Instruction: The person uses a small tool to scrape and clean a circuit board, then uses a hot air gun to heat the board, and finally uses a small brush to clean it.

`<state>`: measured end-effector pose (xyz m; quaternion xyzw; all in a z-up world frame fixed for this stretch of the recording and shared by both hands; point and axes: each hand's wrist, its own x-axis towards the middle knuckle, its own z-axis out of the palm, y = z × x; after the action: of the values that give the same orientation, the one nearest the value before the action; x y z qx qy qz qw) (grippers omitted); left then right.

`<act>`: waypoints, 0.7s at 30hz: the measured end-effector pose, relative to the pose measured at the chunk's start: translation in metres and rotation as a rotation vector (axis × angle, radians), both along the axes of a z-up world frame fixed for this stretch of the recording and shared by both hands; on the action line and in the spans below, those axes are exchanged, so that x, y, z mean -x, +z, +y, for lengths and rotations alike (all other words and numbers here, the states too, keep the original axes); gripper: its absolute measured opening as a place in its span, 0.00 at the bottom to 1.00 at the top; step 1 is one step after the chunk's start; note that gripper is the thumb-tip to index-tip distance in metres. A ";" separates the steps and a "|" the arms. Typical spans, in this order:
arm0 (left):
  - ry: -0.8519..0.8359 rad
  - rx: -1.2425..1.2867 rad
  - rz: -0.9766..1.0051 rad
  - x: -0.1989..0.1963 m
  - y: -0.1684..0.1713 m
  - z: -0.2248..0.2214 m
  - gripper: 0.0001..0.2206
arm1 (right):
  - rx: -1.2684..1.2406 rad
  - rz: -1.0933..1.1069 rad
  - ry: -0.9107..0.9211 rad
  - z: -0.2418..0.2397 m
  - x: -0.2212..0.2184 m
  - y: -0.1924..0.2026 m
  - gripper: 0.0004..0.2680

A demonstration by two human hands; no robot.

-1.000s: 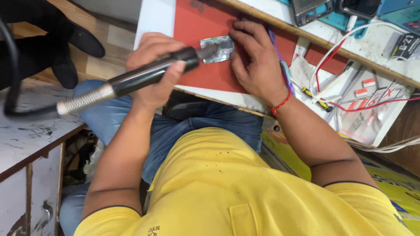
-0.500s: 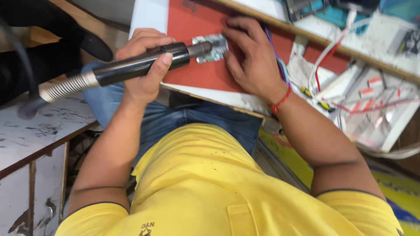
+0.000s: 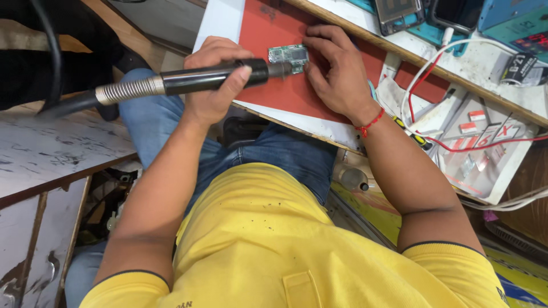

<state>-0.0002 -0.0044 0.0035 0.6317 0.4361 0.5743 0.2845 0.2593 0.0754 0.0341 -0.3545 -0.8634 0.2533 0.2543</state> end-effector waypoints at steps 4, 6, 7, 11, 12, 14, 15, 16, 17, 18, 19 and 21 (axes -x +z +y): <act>0.057 0.032 -0.059 -0.002 -0.002 -0.003 0.11 | 0.021 -0.023 -0.014 -0.001 -0.001 0.000 0.13; 0.004 0.007 -0.040 -0.001 -0.002 0.002 0.10 | 0.015 -0.026 -0.023 0.004 0.000 0.000 0.14; 0.023 0.028 -0.050 -0.001 -0.002 -0.001 0.11 | 0.025 -0.026 -0.026 0.001 -0.001 -0.001 0.14; 0.011 0.050 -0.080 0.000 -0.002 0.000 0.11 | 0.055 -0.023 -0.027 0.000 -0.001 -0.001 0.14; -0.009 0.048 -0.088 0.000 -0.001 -0.002 0.11 | 0.058 -0.028 -0.025 -0.001 -0.001 -0.001 0.14; 0.025 0.051 -0.077 0.002 0.000 0.001 0.12 | 0.049 -0.036 -0.022 0.002 -0.001 -0.002 0.14; 0.044 0.051 -0.078 0.001 -0.001 0.002 0.12 | 0.050 -0.040 -0.025 0.003 -0.002 -0.002 0.14; 0.013 0.035 -0.065 0.001 -0.002 0.003 0.12 | 0.051 -0.044 -0.028 0.003 -0.003 -0.002 0.14; -0.009 0.026 -0.053 0.002 -0.004 0.002 0.12 | 0.058 -0.050 -0.023 0.002 -0.004 -0.003 0.14; -0.031 0.017 -0.042 0.001 -0.006 -0.001 0.12 | 0.067 -0.058 -0.014 0.000 -0.006 -0.004 0.14; 0.006 0.023 -0.030 0.002 -0.007 0.001 0.12 | 0.062 -0.054 -0.007 0.002 -0.006 -0.004 0.14; 0.080 0.041 -0.006 0.002 -0.008 0.001 0.12 | 0.057 -0.045 0.010 0.004 -0.007 -0.003 0.14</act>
<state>-0.0023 -0.0030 -0.0048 0.6062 0.4717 0.5780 0.2757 0.2666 0.0790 0.0310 -0.3630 -0.8630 0.2711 0.2234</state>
